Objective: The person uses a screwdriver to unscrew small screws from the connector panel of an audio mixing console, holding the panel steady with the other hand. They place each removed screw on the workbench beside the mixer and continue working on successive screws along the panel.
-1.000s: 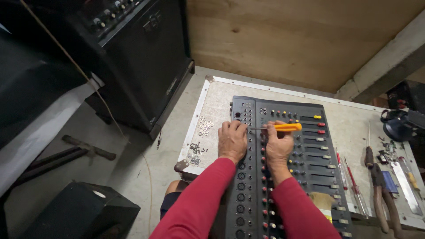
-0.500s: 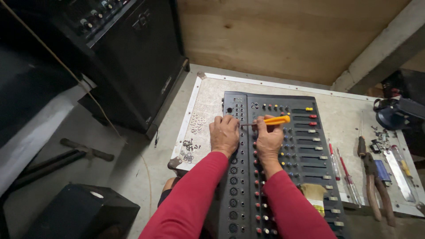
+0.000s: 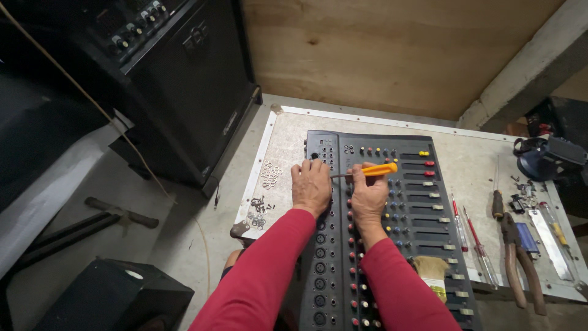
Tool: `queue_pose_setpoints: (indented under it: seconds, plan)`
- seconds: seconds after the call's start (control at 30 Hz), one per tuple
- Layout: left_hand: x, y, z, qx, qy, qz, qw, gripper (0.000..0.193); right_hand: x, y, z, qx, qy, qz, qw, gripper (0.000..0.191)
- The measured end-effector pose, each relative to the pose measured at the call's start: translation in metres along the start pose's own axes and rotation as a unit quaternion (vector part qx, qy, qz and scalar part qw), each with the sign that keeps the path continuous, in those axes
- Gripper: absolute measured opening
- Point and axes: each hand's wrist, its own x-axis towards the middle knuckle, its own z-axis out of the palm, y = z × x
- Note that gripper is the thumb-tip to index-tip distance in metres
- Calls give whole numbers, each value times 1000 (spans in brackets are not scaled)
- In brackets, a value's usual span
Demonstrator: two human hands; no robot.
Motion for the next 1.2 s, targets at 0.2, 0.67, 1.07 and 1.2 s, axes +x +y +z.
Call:
queue_pose_setpoints:
  seconds: [0.2,0.67,1.07,1.2]
  plan:
    - [2,5,-1,-5,10,-22,1000,14,1,0,-1,4,0,3,1000,23]
    - [-6,2,-6,-69,65,-53,994,18,0,2,-3,-22,8,-2,1000,26]
    - [-2,3,-6,-75,75,-36,994,5,0,-3,-2,-46,17,28,998,24]
    - [-6,2,-9,-90,94,-57,990,8,0,-4,0,-19,-1,-14,1000,23]
